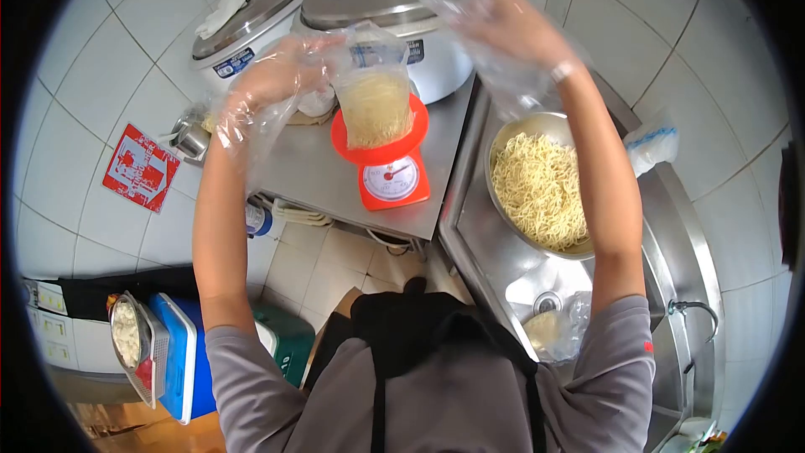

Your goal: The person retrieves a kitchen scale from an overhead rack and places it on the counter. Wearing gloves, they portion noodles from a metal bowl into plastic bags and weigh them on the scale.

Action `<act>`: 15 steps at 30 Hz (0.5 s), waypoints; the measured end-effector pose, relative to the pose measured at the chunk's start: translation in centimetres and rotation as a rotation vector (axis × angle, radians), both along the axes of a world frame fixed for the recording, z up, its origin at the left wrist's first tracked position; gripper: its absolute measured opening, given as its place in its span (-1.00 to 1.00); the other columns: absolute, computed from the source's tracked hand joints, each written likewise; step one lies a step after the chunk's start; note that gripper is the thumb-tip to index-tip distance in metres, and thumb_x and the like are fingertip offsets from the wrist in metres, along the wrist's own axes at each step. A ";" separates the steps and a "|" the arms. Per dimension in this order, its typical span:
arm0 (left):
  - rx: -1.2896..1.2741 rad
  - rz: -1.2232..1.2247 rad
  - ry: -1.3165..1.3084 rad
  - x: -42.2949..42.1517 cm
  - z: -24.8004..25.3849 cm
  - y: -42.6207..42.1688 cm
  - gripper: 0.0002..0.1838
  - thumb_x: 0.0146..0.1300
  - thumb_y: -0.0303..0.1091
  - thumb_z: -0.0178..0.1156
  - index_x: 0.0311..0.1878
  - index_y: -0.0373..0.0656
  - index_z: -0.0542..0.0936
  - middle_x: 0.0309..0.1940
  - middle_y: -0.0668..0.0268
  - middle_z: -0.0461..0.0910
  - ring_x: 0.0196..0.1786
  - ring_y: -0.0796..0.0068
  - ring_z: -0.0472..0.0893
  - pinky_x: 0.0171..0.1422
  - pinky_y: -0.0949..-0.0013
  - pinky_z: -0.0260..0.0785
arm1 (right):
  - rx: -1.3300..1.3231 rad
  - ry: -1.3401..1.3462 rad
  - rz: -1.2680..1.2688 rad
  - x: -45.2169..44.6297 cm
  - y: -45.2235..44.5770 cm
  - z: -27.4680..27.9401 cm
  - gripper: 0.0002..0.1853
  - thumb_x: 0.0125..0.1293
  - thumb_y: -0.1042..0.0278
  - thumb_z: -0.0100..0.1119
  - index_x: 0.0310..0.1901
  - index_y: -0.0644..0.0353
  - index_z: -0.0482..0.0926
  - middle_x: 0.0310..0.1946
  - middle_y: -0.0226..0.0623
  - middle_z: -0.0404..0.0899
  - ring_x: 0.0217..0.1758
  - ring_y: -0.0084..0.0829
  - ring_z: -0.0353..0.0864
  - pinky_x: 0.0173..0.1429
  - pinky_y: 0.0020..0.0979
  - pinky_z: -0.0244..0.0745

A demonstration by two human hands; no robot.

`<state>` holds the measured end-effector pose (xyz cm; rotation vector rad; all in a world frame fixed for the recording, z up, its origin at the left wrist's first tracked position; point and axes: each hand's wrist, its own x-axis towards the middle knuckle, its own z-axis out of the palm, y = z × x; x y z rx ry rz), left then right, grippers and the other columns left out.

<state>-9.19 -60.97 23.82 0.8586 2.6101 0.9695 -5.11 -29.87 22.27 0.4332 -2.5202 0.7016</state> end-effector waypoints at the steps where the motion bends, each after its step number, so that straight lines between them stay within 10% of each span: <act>1: 0.051 0.005 0.051 0.7 0.1 -0.1 -0.46 0.14 -0.27 0.19 0.22 -0.14 0.40 -0.03 0.31 0.51 -0.35 0.58 0.46 -0.16 0.48 0.38 | 0.025 -0.089 -0.067 1.3 2.0 -3.1 -0.69 0.11 0.10 0.23 -0.32 0.23 0.59 -0.55 -0.34 0.54 -0.46 -0.54 0.47 -0.35 -0.39 0.39; 5: 0.109 0.005 0.177 2.3 0.2 -0.9 -0.45 0.20 -0.05 0.17 0.21 -0.08 0.42 -0.07 0.33 0.50 -0.32 0.58 0.45 -0.18 0.49 0.33 | 0.485 -0.791 -0.337 10.0 6.3 -16.1 -0.58 0.09 0.06 0.13 -0.28 0.34 0.59 -0.30 0.04 0.58 -0.19 -0.14 0.61 -0.04 -0.24 0.46; 8: -0.053 0.099 0.194 3.4 2.4 -0.3 -0.42 0.18 0.07 0.13 0.19 -0.06 0.45 -0.05 0.32 0.48 -0.26 0.55 0.44 -0.12 0.42 0.32 | 0.582 -0.795 -0.513 15.5 8.6 -23.8 -0.66 0.21 0.18 -0.01 -0.18 0.32 0.54 -0.20 0.07 0.56 -0.11 -0.08 0.60 0.00 -0.21 0.47; 11: -0.006 0.105 0.161 1.5 2.7 -0.1 -0.41 0.17 0.10 0.13 0.17 -0.07 0.46 -0.06 0.28 0.48 -0.26 0.51 0.45 -0.07 0.36 0.33 | 0.375 -0.746 -0.513 16.1 10.1 -22.3 -0.40 0.21 -0.18 -0.03 -0.18 0.35 0.54 -0.24 0.09 0.56 -0.12 -0.05 0.59 -0.07 -0.20 0.49; 15: -0.030 0.133 0.164 0.9 3.2 0.3 -0.43 0.17 0.08 0.14 0.14 -0.09 0.48 -0.08 0.27 0.49 -0.28 0.51 0.46 -0.08 0.39 0.37 | 0.205 -0.631 -0.550 16.2 11.5 -15.8 -0.67 0.16 0.16 0.10 -0.35 0.34 0.57 -0.32 0.14 0.54 -0.21 0.06 0.56 -0.09 -0.13 0.46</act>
